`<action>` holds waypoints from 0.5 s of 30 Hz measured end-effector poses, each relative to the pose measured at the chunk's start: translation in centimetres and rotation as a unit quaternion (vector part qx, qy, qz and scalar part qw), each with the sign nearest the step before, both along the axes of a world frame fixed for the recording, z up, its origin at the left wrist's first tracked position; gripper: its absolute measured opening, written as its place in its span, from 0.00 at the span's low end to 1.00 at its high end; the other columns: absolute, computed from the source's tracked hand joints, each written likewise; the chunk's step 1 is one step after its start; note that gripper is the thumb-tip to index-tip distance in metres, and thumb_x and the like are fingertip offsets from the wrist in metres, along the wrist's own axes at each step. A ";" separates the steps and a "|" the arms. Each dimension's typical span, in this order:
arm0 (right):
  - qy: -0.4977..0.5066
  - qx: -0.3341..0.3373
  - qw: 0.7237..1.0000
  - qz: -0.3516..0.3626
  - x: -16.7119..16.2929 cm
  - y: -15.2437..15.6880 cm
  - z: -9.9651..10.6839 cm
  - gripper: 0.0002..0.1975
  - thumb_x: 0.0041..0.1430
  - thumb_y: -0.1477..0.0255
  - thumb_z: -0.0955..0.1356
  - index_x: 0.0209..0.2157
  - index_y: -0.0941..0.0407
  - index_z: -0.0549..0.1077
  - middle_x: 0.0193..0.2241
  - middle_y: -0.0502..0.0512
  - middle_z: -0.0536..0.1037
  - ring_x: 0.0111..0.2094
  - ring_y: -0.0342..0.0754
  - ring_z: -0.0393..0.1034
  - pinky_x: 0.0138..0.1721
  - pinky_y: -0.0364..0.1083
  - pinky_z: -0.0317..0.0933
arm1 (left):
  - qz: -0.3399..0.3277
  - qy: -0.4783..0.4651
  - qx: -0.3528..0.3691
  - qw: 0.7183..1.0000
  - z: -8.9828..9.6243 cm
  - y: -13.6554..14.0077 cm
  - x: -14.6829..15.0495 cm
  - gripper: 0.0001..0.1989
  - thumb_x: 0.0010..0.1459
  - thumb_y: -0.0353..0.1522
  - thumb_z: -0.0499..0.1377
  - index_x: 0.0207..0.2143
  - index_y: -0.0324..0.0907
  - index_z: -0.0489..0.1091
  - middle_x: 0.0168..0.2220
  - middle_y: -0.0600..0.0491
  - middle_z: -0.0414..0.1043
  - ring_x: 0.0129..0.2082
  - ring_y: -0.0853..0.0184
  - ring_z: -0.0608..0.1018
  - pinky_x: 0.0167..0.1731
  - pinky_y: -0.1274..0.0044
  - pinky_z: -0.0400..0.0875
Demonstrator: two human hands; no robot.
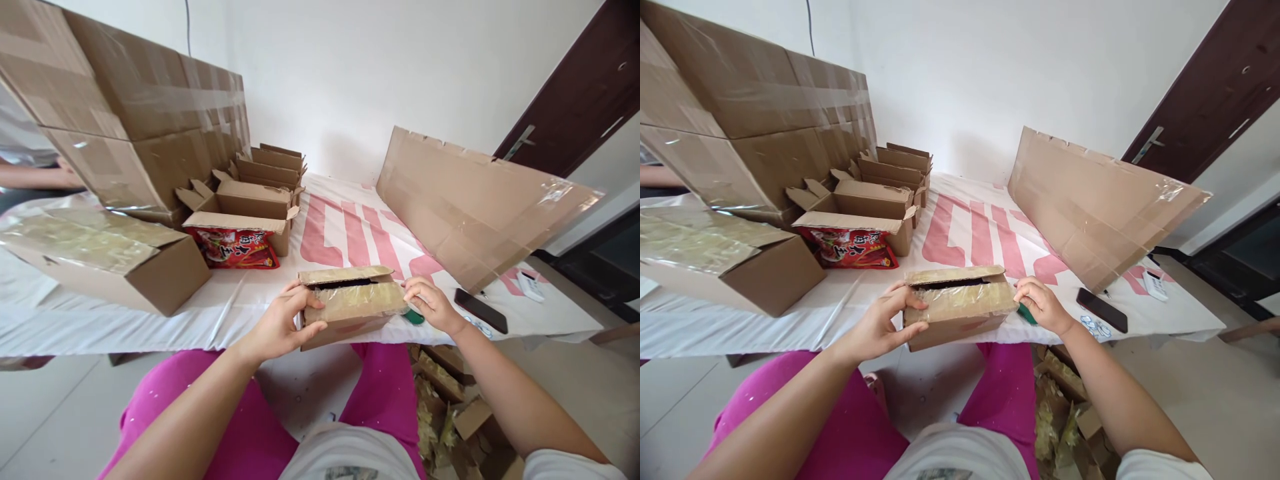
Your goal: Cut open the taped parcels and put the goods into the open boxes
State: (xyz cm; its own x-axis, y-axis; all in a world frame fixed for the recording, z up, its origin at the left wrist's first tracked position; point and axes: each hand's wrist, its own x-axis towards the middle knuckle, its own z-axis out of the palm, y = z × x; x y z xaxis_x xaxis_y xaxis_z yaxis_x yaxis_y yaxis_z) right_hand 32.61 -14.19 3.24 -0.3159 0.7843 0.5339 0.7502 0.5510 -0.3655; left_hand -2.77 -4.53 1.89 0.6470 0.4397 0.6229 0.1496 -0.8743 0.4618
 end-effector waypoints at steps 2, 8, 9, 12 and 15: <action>0.005 -0.016 1.000 -0.012 0.7 0.0 -0.4 0.07 0.65 0.71 0.62 0.35 0.53 0.71 0.38 0.55 0.71 0.44 0.48 0.69 0.46 0.49 0.64 | -0.001 0.003 -0.001 1.000 0.1 0.0 -0.1 0.09 0.55 0.36 0.61 0.37 0.42 0.67 0.31 0.55 0.73 0.32 0.67 0.75 0.51 0.65 0.64; 0.078 0.050 0.970 -0.225 7.9 -2.3 -1.3 0.11 0.60 0.62 0.63 0.29 0.53 0.70 0.34 0.55 0.71 0.39 0.51 0.68 0.46 0.52 0.62 | 0.052 -0.026 -0.057 0.997 -0.1 0.9 -1.8 0.09 0.56 0.37 0.60 0.36 0.42 0.66 0.34 0.51 0.72 0.39 0.63 0.74 0.43 0.70 0.69; 0.085 0.059 0.963 -0.250 9.2 -3.3 -1.5 0.11 0.59 0.62 0.64 0.28 0.54 0.70 0.35 0.56 0.71 0.41 0.52 0.67 0.47 0.53 0.62 | 0.052 -0.025 -0.059 0.997 -0.1 1.0 -2.0 0.09 0.56 0.37 0.60 0.36 0.42 0.67 0.36 0.50 0.73 0.43 0.62 0.74 0.43 0.70 0.69; 0.143 0.004 0.943 -0.299 11.8 -6.6 -2.3 0.11 0.53 0.60 0.67 0.29 0.54 0.69 0.37 0.57 0.72 0.40 0.51 0.68 0.43 0.51 0.63 | 0.025 -0.009 -0.041 0.999 -0.2 0.8 -1.7 0.09 0.56 0.36 0.60 0.38 0.43 0.67 0.38 0.49 0.73 0.49 0.59 0.72 0.48 0.69 0.67; 0.192 -0.138 0.916 -0.325 11.8 -9.2 -4.3 0.15 0.50 0.57 0.67 0.31 0.53 0.66 0.26 0.50 0.70 0.27 0.45 0.65 0.29 0.45 0.61 | 0.012 -0.010 -0.032 0.999 -0.2 0.6 -0.8 0.09 0.56 0.35 0.59 0.39 0.43 0.67 0.37 0.50 0.72 0.45 0.61 0.73 0.46 0.70 0.68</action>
